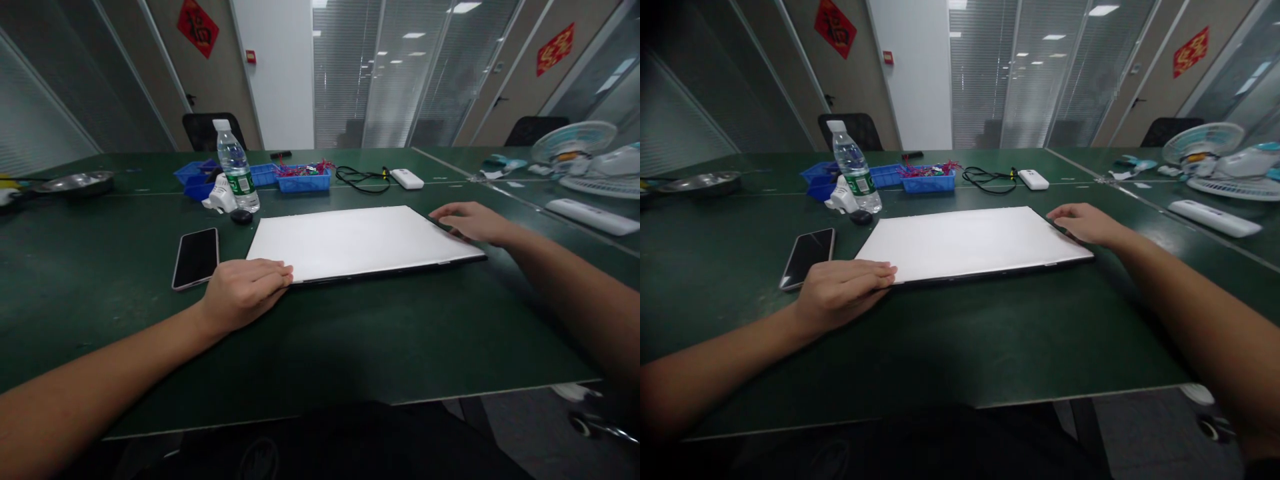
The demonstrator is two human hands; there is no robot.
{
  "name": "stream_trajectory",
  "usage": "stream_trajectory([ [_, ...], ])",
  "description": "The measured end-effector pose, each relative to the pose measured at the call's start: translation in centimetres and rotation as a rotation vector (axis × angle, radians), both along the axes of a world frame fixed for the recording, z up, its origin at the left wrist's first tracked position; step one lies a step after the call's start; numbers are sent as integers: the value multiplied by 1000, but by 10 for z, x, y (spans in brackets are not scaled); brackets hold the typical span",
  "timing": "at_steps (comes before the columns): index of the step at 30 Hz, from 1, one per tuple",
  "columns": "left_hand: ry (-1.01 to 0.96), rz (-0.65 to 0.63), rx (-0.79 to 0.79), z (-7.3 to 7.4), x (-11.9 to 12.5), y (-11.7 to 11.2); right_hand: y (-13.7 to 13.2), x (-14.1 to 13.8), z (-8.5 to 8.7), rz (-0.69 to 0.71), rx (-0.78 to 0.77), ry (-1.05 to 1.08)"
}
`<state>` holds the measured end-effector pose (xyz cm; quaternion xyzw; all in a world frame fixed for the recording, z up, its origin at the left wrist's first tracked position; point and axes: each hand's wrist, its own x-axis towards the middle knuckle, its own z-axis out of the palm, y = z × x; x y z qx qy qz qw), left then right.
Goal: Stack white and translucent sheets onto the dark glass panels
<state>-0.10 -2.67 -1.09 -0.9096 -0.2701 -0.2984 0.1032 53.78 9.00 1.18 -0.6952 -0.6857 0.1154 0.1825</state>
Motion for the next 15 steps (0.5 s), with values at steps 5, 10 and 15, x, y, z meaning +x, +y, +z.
stream_trajectory([
  [5, -7, -37, 20, -1, 4, -3, -16, -16, 17, -11, 95, -322],
  [10, -10, -80, 131, -1, 12, -1, -59, -69, 46, 214, 318, -563],
  [15, 31, -71, 286, 7, 21, -5, -112, -132, 43, 794, 529, -505],
])
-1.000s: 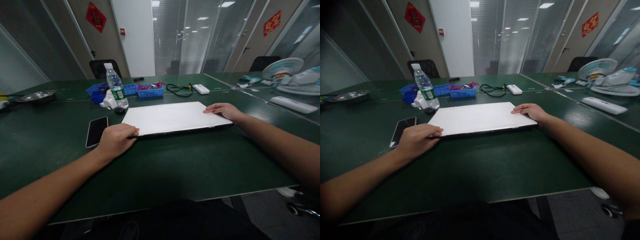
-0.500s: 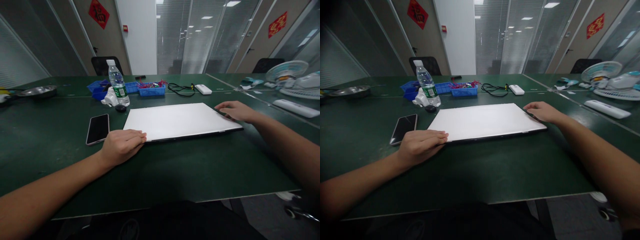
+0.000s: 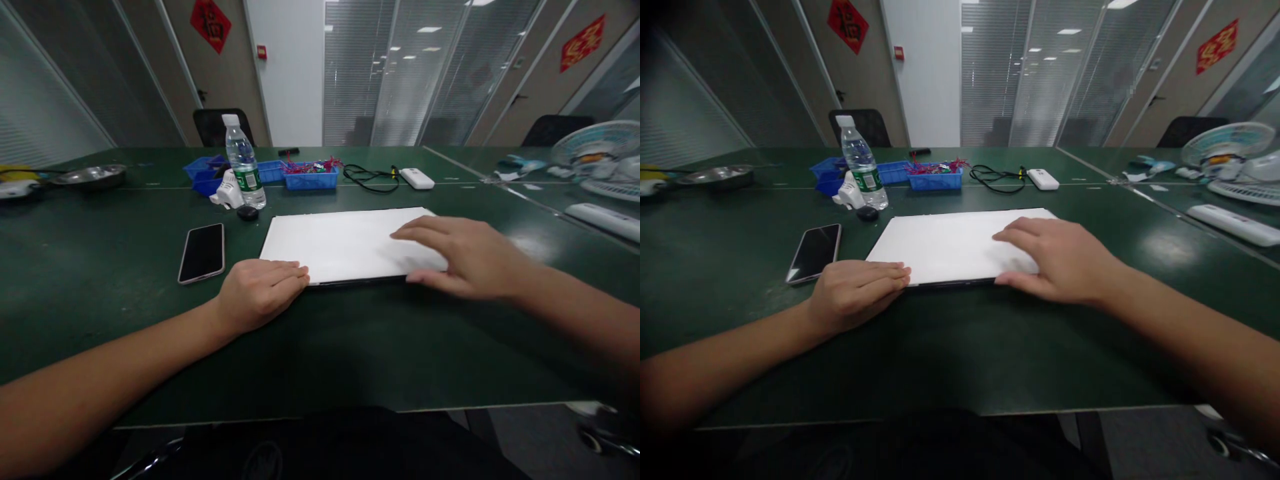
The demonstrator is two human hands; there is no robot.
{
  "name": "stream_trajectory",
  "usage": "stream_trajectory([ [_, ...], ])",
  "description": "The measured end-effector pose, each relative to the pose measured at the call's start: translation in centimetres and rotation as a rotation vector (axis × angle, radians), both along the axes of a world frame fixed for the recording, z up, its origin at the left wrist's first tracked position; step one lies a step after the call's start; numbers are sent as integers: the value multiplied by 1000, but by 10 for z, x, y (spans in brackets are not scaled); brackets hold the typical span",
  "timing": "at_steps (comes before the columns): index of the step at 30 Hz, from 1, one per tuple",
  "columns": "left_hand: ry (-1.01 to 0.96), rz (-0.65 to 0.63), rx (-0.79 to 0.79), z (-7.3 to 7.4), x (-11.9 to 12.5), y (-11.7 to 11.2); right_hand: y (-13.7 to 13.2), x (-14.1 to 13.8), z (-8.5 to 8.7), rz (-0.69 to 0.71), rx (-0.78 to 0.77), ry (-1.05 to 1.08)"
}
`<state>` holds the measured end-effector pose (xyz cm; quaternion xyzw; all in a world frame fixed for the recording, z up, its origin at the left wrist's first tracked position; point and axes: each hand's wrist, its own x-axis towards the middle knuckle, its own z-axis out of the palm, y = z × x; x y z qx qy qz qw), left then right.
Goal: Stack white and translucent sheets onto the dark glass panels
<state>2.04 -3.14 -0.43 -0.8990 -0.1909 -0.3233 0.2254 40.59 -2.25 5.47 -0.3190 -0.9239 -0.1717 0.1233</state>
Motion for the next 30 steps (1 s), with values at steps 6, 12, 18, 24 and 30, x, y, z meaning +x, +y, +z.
stream_trajectory([
  [6, -1, -27, 45, 8, 2, -2, -25, -44, -46, 101, 233, -83],
  [12, -18, -69, 53, 3, -6, 3, 0, -34, -63, 199, 404, -135],
  [18, 31, -114, 182, 19, -16, -3, 5, -11, -46, 215, 393, -64],
  [24, -83, -54, 162, 30, -39, -4, -8, 29, -20, 199, 284, -42],
  [30, -112, 94, 159, 24, -40, 6, -50, 64, -7, 87, 288, -84],
])
